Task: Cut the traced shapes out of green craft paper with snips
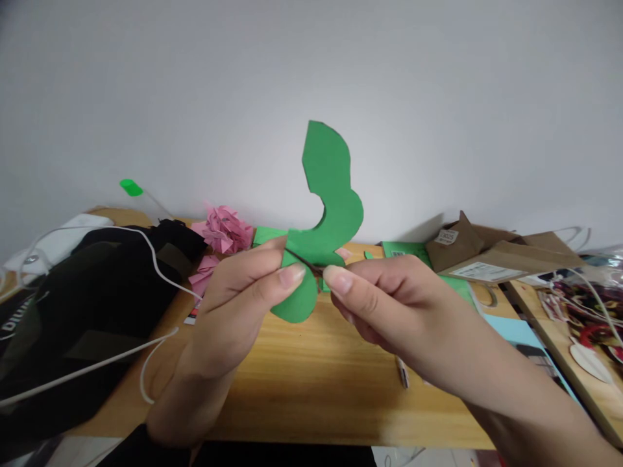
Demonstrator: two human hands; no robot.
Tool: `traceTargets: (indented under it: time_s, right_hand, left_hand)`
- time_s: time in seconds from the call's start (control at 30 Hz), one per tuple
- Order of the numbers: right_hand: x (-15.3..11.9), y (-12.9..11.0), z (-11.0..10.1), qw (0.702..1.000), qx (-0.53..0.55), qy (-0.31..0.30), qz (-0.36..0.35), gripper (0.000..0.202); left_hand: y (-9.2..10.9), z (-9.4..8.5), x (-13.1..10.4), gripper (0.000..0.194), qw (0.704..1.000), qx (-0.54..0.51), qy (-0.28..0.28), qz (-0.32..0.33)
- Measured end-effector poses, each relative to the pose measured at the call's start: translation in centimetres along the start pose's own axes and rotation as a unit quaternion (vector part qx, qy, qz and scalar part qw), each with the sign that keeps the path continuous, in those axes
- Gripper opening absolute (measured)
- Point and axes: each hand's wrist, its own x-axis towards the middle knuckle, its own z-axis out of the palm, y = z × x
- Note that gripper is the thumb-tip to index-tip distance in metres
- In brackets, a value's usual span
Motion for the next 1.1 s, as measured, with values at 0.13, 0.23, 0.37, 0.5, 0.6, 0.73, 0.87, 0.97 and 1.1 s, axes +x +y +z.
traceTargets:
  time_s: [0.13, 0.23, 0.37, 0.5, 0.6, 0.73, 0.87, 0.97, 1.1]
  right_hand:
    - [-0.02, 0.01, -0.04, 1.0, -0.013, 0.004, 0.0, 0.062]
    - [0.05, 0.12, -0.08, 1.0, -0.018, 0.006, -0.006, 0.062]
    - [0.05, 0.49, 0.08, 1.0, 0.002, 0.005, -0.01, 0.059]
    - [-0.23, 0.81, 0.2, 1.0, 0.017, 0.006, 0.0, 0.057]
    - [-0.5, 0.87, 0.14, 1.0, 0.017, 0.011, 0.009, 0.059]
    - [-0.71, 0.83, 0.04, 1.0, 0.023, 0.004, 0.011, 0.058]
    - [-0.67, 0.79, 0.01, 1.0, 0.007, 0.016, 0.02, 0.058]
    - [-0.51, 0.75, 0.01, 1.0, -0.008, 0.019, 0.011, 0.059]
    - [-0.37, 0.57, -0.03, 0.999, -0.024, 0.029, -0.015, 0.06]
  left_hand:
    - [0.06, 0.0, 0.0, 0.044, 1.0, 0.0, -0.001, -0.007]
    - [0.11, -0.06, 0.0, 0.045, 1.0, 0.007, -0.005, -0.014]
    - [0.17, 0.03, -0.01, 0.045, 1.0, 0.014, -0.004, -0.025]
    - [0.18, 0.22, -0.02, 0.045, 1.0, 0.009, 0.003, -0.021]
    - [0.16, 0.24, -0.05, 0.046, 1.0, 0.012, -0.001, -0.018]
    - [0.17, 0.19, -0.06, 0.045, 0.999, 0.034, -0.007, -0.017]
    - [0.15, 0.21, -0.02, 0.045, 0.999, 0.047, -0.012, -0.017]
    - [0.09, 0.3, -0.03, 0.044, 0.999, 0.046, -0.01, -0.018]
    - [0.07, 0.5, -0.08, 0.045, 0.999, 0.043, 0.002, -0.027]
